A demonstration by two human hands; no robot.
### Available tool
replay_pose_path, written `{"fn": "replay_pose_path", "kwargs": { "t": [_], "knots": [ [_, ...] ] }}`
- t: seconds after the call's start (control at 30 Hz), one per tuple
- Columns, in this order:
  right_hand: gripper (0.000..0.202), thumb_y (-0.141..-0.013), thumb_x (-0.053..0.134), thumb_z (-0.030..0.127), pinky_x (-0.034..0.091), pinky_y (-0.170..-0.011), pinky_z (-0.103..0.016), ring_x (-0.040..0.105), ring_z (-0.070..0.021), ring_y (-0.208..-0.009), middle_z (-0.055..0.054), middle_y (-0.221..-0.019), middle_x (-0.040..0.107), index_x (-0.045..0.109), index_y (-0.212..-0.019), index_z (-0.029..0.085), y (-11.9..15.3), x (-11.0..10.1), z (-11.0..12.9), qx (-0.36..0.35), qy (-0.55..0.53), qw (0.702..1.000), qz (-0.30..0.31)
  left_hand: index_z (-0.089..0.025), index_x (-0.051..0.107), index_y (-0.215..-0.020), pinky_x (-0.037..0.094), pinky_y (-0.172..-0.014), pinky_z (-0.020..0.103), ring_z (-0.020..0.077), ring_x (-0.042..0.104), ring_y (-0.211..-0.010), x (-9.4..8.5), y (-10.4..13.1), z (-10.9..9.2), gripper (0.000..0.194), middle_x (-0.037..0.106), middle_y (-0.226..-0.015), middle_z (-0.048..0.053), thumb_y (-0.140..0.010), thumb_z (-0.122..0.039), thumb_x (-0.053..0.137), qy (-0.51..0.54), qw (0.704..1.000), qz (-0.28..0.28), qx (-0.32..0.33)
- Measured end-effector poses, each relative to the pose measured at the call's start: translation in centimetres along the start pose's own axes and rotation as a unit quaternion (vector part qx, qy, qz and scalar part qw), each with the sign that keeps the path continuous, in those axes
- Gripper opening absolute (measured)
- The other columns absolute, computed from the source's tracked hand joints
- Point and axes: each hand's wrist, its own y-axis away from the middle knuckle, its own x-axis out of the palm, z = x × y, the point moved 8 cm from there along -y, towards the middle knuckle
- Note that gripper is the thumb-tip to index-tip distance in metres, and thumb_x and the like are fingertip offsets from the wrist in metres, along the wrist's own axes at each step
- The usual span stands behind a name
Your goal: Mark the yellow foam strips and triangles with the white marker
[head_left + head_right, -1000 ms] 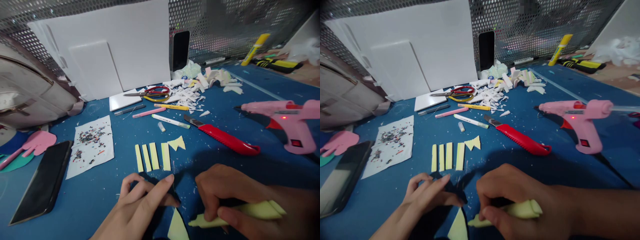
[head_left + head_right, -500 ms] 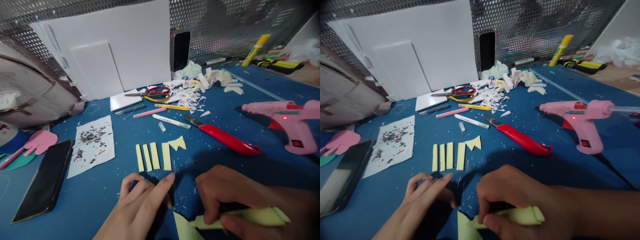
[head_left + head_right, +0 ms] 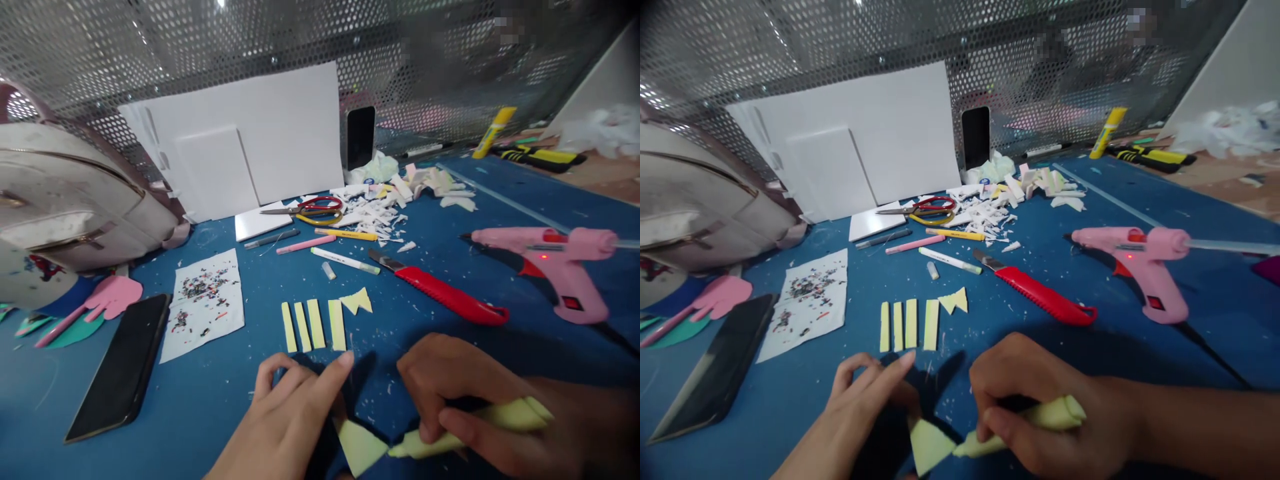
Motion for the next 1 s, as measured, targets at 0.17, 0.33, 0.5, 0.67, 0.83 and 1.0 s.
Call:
{"fn": "replay_pose_path", "kwargs": {
  "t": [0.17,0.33,0.5,0.67,0.83,1.0],
  "knots": [
    [0.029,-0.107,0.04,0.036,0.043,-0.051,-0.023,0.057,-0.0123,-0.053,-0.002,-0.068,0.062,0.06,-0.096,0.018,-0.3,0.2,-1.0,0.029,-0.082,0.996,0.034,-0.026,0.004,-0.161,0.017,-0.113,0.045,0.0227,0.055,-0.105,-4.9,0.5,2.5,0.09,0.064,-0.107,0.002,-0.089,-0.011,0.055,-0.102,0.987,-0.119,-0.035],
    [0.017,-0.105,0.049,0.027,0.054,-0.071,-0.027,0.068,-0.0172,-0.081,-0.007,-0.094,0.069,0.059,-0.118,0.021,-1.4,0.4,-0.6,0.076,-0.072,0.993,0.057,-0.026,0.006,-0.161,0.023,-0.111,0.053,0.0222,0.058,-0.099,-6.9,1.5,5.5,0.082,0.061,-0.103,0.003,-0.094,-0.019,0.054,-0.145,0.978,-0.135,-0.062],
    [0.023,-0.098,0.057,0.021,0.047,-0.1,-0.038,0.063,-0.0221,-0.106,-0.007,-0.106,0.066,0.061,-0.12,0.024,-2.9,-0.9,0.2,0.024,0.047,0.999,0.013,-0.026,0.004,-0.16,0.022,-0.111,0.055,0.0217,0.059,-0.1,-6.6,2.2,7.3,0.084,0.059,-0.105,0.003,-0.093,-0.018,0.054,-0.148,0.979,-0.109,-0.088],
    [0.025,-0.105,0.047,0.036,0.049,-0.078,-0.03,0.061,-0.0175,-0.084,-0.007,-0.101,0.064,0.064,-0.117,0.021,-4.2,-3.7,-1.7,0.089,0.032,0.994,-0.05,-0.026,0.007,-0.159,0.028,-0.108,0.056,0.0261,0.056,-0.11,-7.4,0.8,6.7,0.082,0.06,-0.117,0.008,-0.096,-0.021,0.058,-0.173,0.98,-0.077,-0.055],
    [0.04,-0.108,0.041,0.042,0.038,-0.059,-0.027,0.052,-0.0132,-0.06,0.0,-0.068,0.057,0.071,-0.101,0.018,-5.5,-6.0,-2.5,0.112,0.05,0.989,-0.08,-0.029,0.052,-0.137,0.04,-0.1,0.048,0.0261,0.056,-0.117,-8.3,-4.6,4.5,0.038,0.062,-0.131,0.008,-0.101,-0.017,0.053,-0.199,0.977,-0.051,0.056],
    [0.029,-0.104,0.049,0.04,0.037,-0.06,-0.028,0.049,-0.0118,-0.056,0.004,-0.061,0.054,0.067,-0.099,0.017,-5.6,-6.7,-2.3,0.109,0.047,0.986,-0.121,-0.019,0.066,-0.119,0.049,-0.099,0.047,0.0256,0.06,-0.119,-5.9,-11.4,4.0,0.028,0.067,-0.121,0.005,-0.095,-0.006,0.06,-0.235,0.962,0.005,0.141]
  ]
}}
